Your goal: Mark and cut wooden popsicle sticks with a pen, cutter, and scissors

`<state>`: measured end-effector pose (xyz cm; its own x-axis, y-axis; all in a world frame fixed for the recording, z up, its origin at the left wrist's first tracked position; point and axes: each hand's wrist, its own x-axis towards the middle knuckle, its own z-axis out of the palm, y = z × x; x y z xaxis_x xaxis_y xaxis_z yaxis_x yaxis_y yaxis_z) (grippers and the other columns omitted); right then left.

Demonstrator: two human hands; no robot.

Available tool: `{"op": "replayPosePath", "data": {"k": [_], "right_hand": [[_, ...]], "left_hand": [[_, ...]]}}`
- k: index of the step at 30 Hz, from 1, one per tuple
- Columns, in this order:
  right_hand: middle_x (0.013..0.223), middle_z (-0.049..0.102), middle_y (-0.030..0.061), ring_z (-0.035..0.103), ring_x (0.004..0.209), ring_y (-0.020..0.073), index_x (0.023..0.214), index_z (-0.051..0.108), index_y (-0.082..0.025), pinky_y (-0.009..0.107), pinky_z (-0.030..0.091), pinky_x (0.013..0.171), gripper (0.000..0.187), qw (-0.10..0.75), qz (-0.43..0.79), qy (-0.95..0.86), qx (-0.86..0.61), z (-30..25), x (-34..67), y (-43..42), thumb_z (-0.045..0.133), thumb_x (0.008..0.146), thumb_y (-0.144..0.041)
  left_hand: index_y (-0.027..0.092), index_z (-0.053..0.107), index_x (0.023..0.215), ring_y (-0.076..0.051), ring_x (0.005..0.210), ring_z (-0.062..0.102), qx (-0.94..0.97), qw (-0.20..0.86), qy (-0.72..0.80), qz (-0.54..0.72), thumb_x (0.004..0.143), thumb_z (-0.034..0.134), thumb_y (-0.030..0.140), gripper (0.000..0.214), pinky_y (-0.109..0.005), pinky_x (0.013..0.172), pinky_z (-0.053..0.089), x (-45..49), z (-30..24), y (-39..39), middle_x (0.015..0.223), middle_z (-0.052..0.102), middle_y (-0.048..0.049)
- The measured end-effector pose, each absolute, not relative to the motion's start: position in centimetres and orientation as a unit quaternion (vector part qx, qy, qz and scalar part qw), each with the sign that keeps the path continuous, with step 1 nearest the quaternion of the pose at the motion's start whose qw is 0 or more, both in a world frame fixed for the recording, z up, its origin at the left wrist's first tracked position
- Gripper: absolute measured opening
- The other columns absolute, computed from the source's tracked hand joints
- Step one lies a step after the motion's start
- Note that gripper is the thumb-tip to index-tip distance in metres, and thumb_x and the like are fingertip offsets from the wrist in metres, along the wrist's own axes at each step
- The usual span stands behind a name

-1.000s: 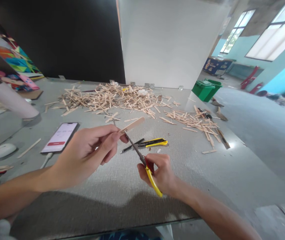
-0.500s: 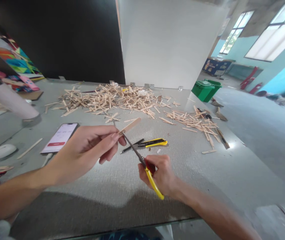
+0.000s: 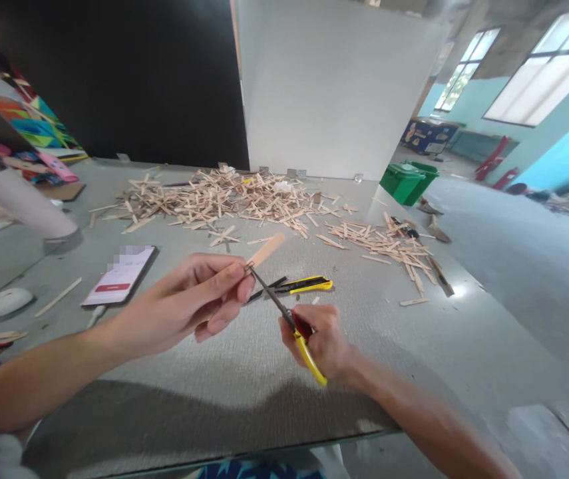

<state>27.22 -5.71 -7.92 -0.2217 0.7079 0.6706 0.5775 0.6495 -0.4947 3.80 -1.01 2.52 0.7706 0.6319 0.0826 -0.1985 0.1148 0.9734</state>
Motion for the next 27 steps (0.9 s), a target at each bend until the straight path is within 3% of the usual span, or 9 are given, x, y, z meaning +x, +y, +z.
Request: {"op": "replayPosePath", "data": {"k": [10, 18, 24, 27], "right_hand": [[0.057, 0.034, -0.0075, 0.025, 0.050, 0.0097, 0.066, 0.037, -0.024, 0.028, 0.024, 0.050, 0.041, 0.471, 0.101, -0.788, -0.383, -8.5, 27.6, -5.2, 0.062, 0.096, -0.019], [0.052, 0.038, -0.0055, 0.029, 0.049, 0.0090, 0.058, 0.041, -0.022, 0.029, 0.023, 0.051, 0.050, 0.418, 0.296, -0.765, -0.391, -8.4, 27.7, -5.8, 0.056, 0.105, -0.031], [0.060, 0.043, -0.0049, 0.040, 0.053, 0.0112, 0.069, 0.051, -0.022, 0.027, 0.032, 0.052, 0.049, 0.381, 0.459, -0.689, -0.411, -8.1, 27.7, -6.0, 0.061, 0.110, -0.048], [0.070, 0.048, -0.0036, 0.043, 0.062, 0.0127, 0.080, 0.058, -0.021, 0.027, 0.035, 0.059, 0.045, 0.389, 0.454, -0.701, -0.390, -8.0, 27.8, -6.0, 0.069, 0.104, -0.057]], "left_hand": [[0.018, 0.072, 0.093, -0.009, 0.049, 0.047, 0.586, 0.757, 0.135, 0.256, 0.114, 0.064, 0.052, 0.041, -0.018, 0.046, 0.040, 4.0, 2.0, -0.7, 0.061, 0.059, 0.0023], [0.017, 0.069, 0.091, -0.007, 0.044, 0.046, 0.599, 0.753, 0.067, 0.265, 0.117, 0.060, 0.050, 0.042, -0.016, 0.043, 0.036, 3.9, 1.6, 0.1, 0.059, 0.061, 0.0019], [0.017, 0.071, 0.094, -0.007, 0.048, 0.053, 0.685, 0.608, 0.202, 0.347, 0.118, 0.057, 0.051, 0.043, -0.017, 0.046, 0.040, 3.3, 2.7, -0.1, 0.061, 0.065, 0.0020], [0.017, 0.071, 0.101, -0.007, 0.049, 0.056, 0.716, 0.510, 0.266, 0.396, 0.119, 0.056, 0.044, 0.036, -0.017, 0.046, 0.041, 3.1, 3.2, -0.1, 0.065, 0.068, 0.0018]]}}
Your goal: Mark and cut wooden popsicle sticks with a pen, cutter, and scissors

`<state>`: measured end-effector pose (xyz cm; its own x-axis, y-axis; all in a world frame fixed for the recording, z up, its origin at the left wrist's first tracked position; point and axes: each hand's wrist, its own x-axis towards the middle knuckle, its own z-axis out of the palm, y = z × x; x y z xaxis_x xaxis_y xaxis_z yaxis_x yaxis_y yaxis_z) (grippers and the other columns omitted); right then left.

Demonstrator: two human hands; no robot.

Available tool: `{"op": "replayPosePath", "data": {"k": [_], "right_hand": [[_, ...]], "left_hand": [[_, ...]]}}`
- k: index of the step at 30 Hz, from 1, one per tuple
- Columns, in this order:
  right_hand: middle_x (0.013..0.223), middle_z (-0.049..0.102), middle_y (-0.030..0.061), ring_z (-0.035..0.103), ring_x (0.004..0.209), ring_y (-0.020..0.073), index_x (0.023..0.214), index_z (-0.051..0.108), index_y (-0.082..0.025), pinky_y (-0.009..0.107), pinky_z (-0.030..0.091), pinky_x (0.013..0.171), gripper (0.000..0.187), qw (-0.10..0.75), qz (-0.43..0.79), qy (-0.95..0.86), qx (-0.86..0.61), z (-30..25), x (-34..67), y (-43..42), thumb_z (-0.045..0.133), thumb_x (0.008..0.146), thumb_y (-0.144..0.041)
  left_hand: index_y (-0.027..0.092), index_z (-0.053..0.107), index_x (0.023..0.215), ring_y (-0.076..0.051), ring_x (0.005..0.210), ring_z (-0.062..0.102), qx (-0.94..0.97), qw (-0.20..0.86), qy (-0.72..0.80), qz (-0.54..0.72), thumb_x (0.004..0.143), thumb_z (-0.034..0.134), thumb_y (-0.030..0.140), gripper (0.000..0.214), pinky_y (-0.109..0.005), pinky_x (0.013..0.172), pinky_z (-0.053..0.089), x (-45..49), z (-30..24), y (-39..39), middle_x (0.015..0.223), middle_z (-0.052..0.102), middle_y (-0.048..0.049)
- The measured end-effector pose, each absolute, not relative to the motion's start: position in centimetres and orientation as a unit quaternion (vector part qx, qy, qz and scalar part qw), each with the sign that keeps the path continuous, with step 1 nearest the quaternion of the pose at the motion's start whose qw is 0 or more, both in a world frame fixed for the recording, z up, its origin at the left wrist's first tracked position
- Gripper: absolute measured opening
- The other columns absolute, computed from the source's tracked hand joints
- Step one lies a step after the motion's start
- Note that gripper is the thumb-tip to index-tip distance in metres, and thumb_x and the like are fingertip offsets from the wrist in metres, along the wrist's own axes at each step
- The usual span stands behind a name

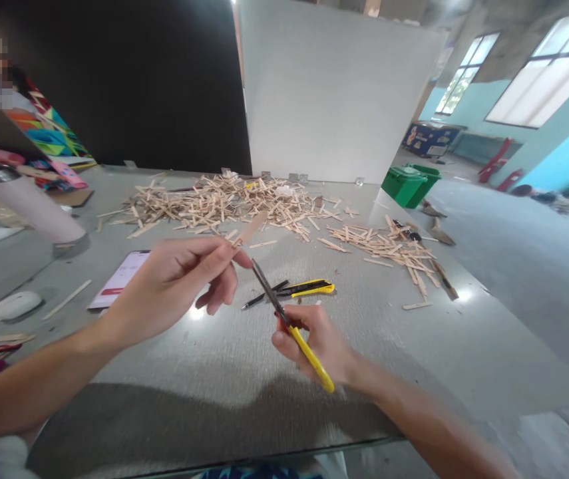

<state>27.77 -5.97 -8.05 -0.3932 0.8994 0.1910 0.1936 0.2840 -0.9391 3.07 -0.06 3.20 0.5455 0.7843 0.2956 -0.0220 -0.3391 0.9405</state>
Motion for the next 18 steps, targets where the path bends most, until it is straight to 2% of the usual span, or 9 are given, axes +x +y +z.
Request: {"op": "replayPosePath", "data": {"k": [4, 8, 13, 18], "right_hand": [[0.072, 0.051, -0.0028, 0.044, 0.064, 0.0134, 0.084, 0.059, -0.021, 0.028, 0.034, 0.060, 0.044, 0.383, 0.451, -0.706, -0.389, -8.27, 27.92, -6.08, 0.072, 0.103, -0.059], [0.070, 0.050, -0.0034, 0.042, 0.063, 0.0128, 0.081, 0.057, -0.021, 0.028, 0.033, 0.059, 0.043, 0.374, 0.452, -0.706, -0.396, -8.49, 27.86, -6.14, 0.071, 0.103, -0.056], [0.062, 0.048, -0.0049, 0.041, 0.058, 0.0118, 0.074, 0.054, -0.022, 0.026, 0.033, 0.056, 0.038, 0.400, 0.380, -0.719, -0.423, -8.22, 27.69, -6.15, 0.068, 0.102, -0.045], [0.059, 0.049, -0.0057, 0.041, 0.054, 0.0105, 0.070, 0.056, -0.021, 0.025, 0.033, 0.056, 0.033, 0.412, 0.287, -0.746, -0.437, -7.87, 27.63, -6.26, 0.072, 0.096, -0.032]], "left_hand": [[0.020, 0.063, 0.123, -0.009, 0.049, 0.061, 0.730, 0.470, 0.299, 0.396, 0.118, 0.059, 0.040, 0.021, -0.018, 0.046, 0.044, 2.87, 3.50, 0.04, 0.067, 0.073, 0.0041], [0.017, 0.069, 0.107, -0.009, 0.052, 0.064, 0.763, 0.463, 0.298, 0.339, 0.118, 0.056, 0.044, 0.032, -0.019, 0.047, 0.044, 2.82, 3.70, -0.05, 0.070, 0.075, -0.0001], [0.021, 0.062, 0.121, -0.009, 0.050, 0.063, 0.744, 0.453, 0.310, 0.380, 0.117, 0.059, 0.041, 0.021, -0.018, 0.047, 0.046, 2.76, 3.83, -0.32, 0.067, 0.074, 0.0040], [0.022, 0.058, 0.102, -0.009, 0.051, 0.063, 0.742, 0.458, 0.319, 0.371, 0.116, 0.060, 0.041, 0.024, -0.018, 0.048, 0.047, 2.65, 3.86, -0.57, 0.065, 0.072, 0.0033]]}}
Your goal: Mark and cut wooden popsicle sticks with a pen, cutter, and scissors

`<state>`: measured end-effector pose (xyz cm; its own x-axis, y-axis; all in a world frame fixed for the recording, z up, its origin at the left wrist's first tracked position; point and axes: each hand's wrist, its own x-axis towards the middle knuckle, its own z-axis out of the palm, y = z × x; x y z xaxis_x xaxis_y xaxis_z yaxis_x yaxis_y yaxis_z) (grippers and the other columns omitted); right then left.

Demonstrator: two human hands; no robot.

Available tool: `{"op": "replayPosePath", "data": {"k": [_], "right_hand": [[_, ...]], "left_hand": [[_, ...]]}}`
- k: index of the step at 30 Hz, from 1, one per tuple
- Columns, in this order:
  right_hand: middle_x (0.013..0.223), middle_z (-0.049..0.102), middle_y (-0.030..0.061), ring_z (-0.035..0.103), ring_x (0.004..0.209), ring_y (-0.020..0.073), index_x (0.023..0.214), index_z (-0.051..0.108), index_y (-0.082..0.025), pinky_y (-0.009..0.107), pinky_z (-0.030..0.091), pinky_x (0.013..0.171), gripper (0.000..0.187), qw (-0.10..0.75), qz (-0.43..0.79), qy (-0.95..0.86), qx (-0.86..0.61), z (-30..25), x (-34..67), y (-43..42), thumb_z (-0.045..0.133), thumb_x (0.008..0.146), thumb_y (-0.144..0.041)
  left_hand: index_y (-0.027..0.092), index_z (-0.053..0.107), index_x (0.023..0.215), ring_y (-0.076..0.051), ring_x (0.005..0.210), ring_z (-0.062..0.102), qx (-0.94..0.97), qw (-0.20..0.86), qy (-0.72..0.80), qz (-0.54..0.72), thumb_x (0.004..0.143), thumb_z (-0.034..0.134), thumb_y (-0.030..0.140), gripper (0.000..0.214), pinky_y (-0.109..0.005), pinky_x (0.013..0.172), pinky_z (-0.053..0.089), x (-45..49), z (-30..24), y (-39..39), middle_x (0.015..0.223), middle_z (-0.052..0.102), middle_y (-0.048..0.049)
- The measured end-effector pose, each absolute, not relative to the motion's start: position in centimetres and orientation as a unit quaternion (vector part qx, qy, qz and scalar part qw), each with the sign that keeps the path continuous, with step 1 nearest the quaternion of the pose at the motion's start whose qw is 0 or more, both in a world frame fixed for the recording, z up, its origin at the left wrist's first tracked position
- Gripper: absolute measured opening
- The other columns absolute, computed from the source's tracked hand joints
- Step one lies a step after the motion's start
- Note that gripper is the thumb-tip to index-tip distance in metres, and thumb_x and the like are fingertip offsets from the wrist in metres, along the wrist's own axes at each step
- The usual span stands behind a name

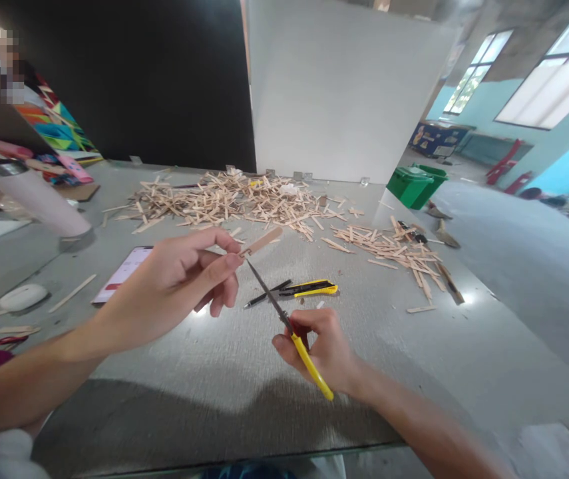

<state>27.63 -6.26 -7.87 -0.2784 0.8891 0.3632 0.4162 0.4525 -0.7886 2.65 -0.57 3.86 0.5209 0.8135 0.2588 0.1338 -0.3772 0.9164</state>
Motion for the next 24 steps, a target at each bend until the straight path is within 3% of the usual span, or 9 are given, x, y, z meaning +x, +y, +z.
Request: {"op": "replayPosePath", "data": {"k": [11, 24], "right_hand": [[0.056, 0.047, -0.0061, 0.040, 0.050, 0.0089, 0.064, 0.049, -0.022, 0.023, 0.032, 0.052, 0.035, 0.428, 0.252, -0.741, -0.452, -7.27, 27.18, -6.31, 0.071, 0.091, -0.029], [0.054, 0.037, -0.0063, 0.033, 0.051, 0.0102, 0.063, 0.039, -0.024, 0.027, 0.028, 0.052, 0.042, 0.412, 0.245, -0.739, -0.473, -7.01, 27.08, -6.07, 0.069, 0.090, -0.035]], "left_hand": [[0.019, 0.066, 0.085, -0.009, 0.056, 0.063, 0.767, 0.431, 0.322, 0.350, 0.116, 0.059, 0.037, 0.037, -0.017, 0.053, 0.049, 2.54, 4.04, -0.93, 0.066, 0.070, 0.0009], [0.020, 0.066, 0.089, -0.011, 0.054, 0.062, 0.767, 0.427, 0.323, 0.354, 0.117, 0.058, 0.042, 0.036, -0.021, 0.052, 0.049, 2.51, 4.22, -1.17, 0.068, 0.071, -0.0002]]}}
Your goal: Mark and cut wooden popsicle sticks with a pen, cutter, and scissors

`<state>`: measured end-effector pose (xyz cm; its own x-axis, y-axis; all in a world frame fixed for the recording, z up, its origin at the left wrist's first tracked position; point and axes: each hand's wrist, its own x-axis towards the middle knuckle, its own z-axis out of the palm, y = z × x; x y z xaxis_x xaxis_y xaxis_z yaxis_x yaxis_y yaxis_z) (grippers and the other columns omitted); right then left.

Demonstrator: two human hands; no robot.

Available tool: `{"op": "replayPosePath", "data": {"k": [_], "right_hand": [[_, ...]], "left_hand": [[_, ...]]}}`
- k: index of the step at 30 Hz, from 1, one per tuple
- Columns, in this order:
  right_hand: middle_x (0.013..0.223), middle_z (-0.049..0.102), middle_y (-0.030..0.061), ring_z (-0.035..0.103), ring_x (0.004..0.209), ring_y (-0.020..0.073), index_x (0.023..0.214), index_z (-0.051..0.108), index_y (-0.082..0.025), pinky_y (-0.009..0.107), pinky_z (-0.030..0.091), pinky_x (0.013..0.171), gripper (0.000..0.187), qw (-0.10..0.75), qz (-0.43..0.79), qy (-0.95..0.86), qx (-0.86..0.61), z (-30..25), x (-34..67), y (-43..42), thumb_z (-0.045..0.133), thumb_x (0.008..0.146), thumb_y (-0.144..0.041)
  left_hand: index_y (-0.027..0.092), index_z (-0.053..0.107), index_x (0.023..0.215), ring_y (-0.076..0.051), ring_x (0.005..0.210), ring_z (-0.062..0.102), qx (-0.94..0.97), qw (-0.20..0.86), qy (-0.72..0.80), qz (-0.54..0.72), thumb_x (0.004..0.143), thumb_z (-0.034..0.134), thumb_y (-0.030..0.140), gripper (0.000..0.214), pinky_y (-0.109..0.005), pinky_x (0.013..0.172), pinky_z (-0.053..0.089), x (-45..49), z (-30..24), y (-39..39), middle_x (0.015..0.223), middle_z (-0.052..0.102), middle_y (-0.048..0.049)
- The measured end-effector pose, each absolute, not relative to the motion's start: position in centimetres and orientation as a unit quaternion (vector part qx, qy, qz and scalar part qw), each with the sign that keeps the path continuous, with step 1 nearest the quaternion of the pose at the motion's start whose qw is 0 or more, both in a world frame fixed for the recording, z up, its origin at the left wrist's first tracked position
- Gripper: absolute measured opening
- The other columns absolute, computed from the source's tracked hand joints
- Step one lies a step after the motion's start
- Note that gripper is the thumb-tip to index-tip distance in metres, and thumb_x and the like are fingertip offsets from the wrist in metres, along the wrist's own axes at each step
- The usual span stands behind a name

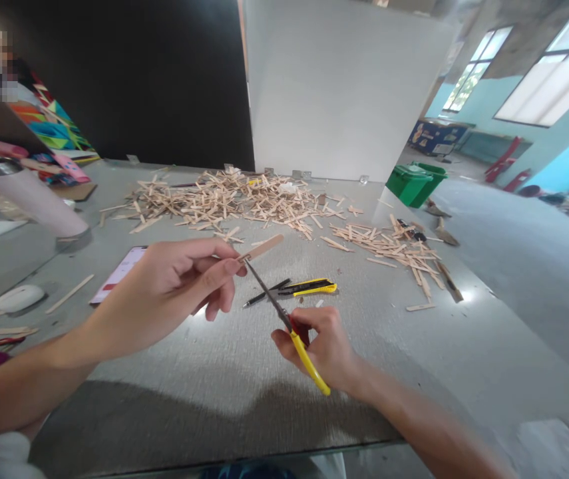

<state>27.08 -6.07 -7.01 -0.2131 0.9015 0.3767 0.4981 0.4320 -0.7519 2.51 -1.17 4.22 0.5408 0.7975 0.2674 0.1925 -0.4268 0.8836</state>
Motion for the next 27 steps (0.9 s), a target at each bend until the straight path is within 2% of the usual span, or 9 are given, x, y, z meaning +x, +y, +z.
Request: {"op": "replayPosePath", "data": {"k": [13, 19, 23, 27], "right_hand": [[0.054, 0.035, -0.0063, 0.029, 0.052, 0.0097, 0.062, 0.038, -0.024, 0.027, 0.025, 0.051, 0.044, 0.415, 0.230, -0.741, -0.475, -6.67, 26.86, -6.06, 0.067, 0.091, -0.035], [0.056, 0.027, -0.0061, 0.024, 0.054, 0.0103, 0.062, 0.033, -0.024, 0.028, 0.021, 0.050, 0.044, 0.394, 0.241, -0.742, -0.486, -6.59, 26.83, -6.35, 0.062, 0.094, -0.035], [0.059, 0.024, -0.0054, 0.021, 0.056, 0.0106, 0.063, 0.031, -0.024, 0.029, 0.018, 0.051, 0.047, 0.383, 0.239, -0.746, -0.490, -6.77, 26.96, -6.51, 0.059, 0.098, -0.036], [0.063, 0.021, -0.0055, 0.018, 0.058, 0.0110, 0.064, 0.027, -0.024, 0.030, 0.018, 0.052, 0.049, 0.393, 0.224, -0.756, -0.474, -6.91, 27.06, -6.45, 0.060, 0.100, -0.035]], "left_hand": [[0.021, 0.067, 0.091, -0.010, 0.054, 0.059, 0.769, 0.427, 0.321, 0.352, 0.117, 0.058, 0.042, 0.034, -0.020, 0.053, 0.047, 2.61, 4.11, -1.21, 0.067, 0.071, 0.0013], [0.019, 0.067, 0.076, -0.010, 0.055, 0.060, 0.790, 0.413, 0.318, 0.324, 0.118, 0.055, 0.042, 0.049, -0.020, 0.054, 0.047, 2.67, 4.15, -1.07, 0.067, 0.070, -0.0011], [0.018, 0.069, 0.088, -0.009, 0.050, 0.058, 0.757, 0.472, 0.310, 0.329, 0.117, 0.056, 0.044, 0.041, -0.019, 0.048, 0.043, 2.93, 3.75, -0.92, 0.065, 0.071, 0.0002], [0.018, 0.068, 0.088, -0.008, 0.047, 0.055, 0.714, 0.547, 0.274, 0.340, 0.116, 0.059, 0.046, 0.041, -0.018, 0.044, 0.039, 3.24, 3.35, -1.04, 0.064, 0.069, 0.0006]]}}
